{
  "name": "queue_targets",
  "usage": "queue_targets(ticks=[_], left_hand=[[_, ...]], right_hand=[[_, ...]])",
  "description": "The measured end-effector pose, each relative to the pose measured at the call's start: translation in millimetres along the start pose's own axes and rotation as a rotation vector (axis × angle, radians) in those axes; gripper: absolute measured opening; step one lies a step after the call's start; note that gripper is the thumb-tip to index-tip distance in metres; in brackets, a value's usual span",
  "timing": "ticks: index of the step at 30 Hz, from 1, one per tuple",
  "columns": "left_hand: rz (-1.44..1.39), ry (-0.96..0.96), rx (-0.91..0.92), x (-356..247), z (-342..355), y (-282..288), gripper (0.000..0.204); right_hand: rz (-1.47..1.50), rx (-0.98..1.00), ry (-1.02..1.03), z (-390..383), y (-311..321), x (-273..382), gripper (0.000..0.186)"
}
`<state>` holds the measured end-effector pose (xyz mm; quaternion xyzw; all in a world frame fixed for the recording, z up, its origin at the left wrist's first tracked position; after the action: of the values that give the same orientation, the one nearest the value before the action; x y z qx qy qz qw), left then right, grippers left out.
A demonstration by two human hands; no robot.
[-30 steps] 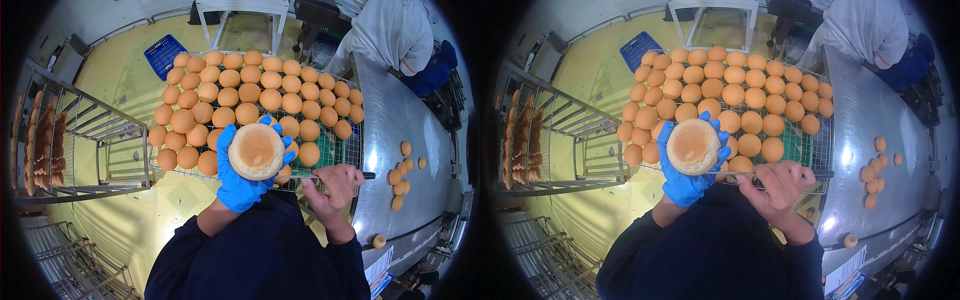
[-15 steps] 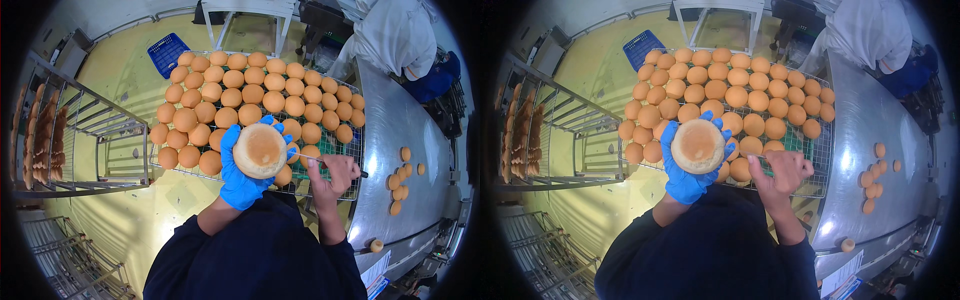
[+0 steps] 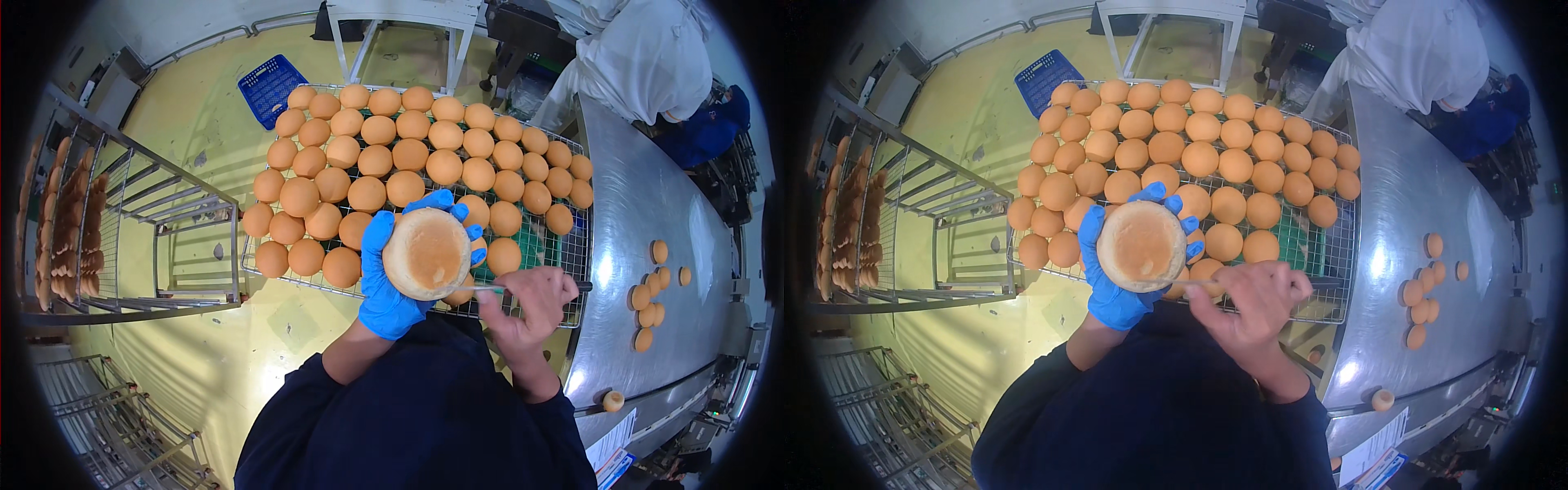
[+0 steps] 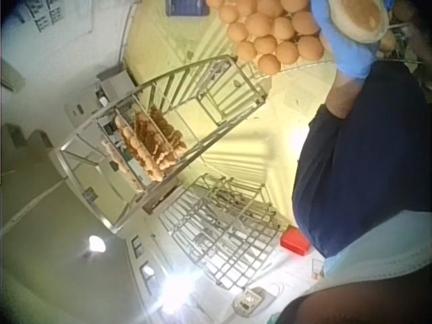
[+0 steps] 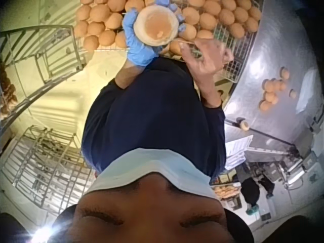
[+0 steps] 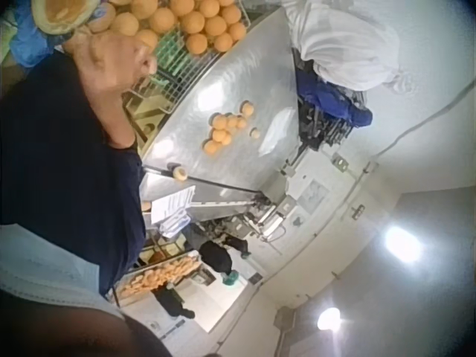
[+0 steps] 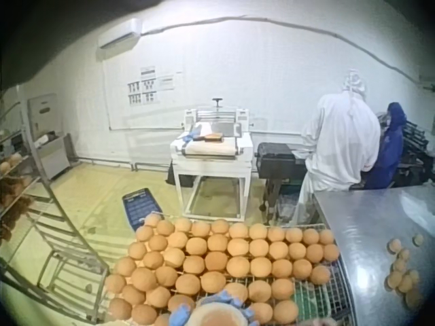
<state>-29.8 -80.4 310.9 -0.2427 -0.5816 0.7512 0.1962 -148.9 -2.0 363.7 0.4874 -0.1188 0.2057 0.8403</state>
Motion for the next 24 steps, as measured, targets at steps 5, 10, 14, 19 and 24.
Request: queue_targets(ticks=[5, 10, 14, 19, 24], left_hand=[[0.266, 0.011, 0.0, 4, 1, 5, 0.062], [0.412, 0.047, -0.029, 22, 8, 9, 0.056], [0.41, 0.084, -0.024, 41, 18, 15, 0.055], [0.42, 0.195, -0.051, 79, 26, 26, 0.056], [0.174, 0.469, -0.261, 146, 40, 72, 0.045]], right_hand=[[-0.073, 0.047, -0.051, -1, -5, -7, 0.023], [-0.095, -0.062, -0.063, -6, -2, -14, 0.021], [-0.131, -0.119, -0.29, -15, -12, -58, 0.022], [0.003, -0.142, -0.33, -42, 1, -60, 0.017], [-0.131, -0.18, -0.842, -120, 20, -168, 0.02]])
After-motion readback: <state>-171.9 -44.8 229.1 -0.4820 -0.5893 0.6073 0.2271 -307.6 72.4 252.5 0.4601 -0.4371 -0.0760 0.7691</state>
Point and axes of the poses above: each hand's wrist, its own z-axis towards the middle knuckle, its own y-axis out of the back of the hand, x = y × z, the point moved 4 cm from there along z, towards the middle knuckle, and after that the axes turned 11 degrees about x, right-handed, at the moved point
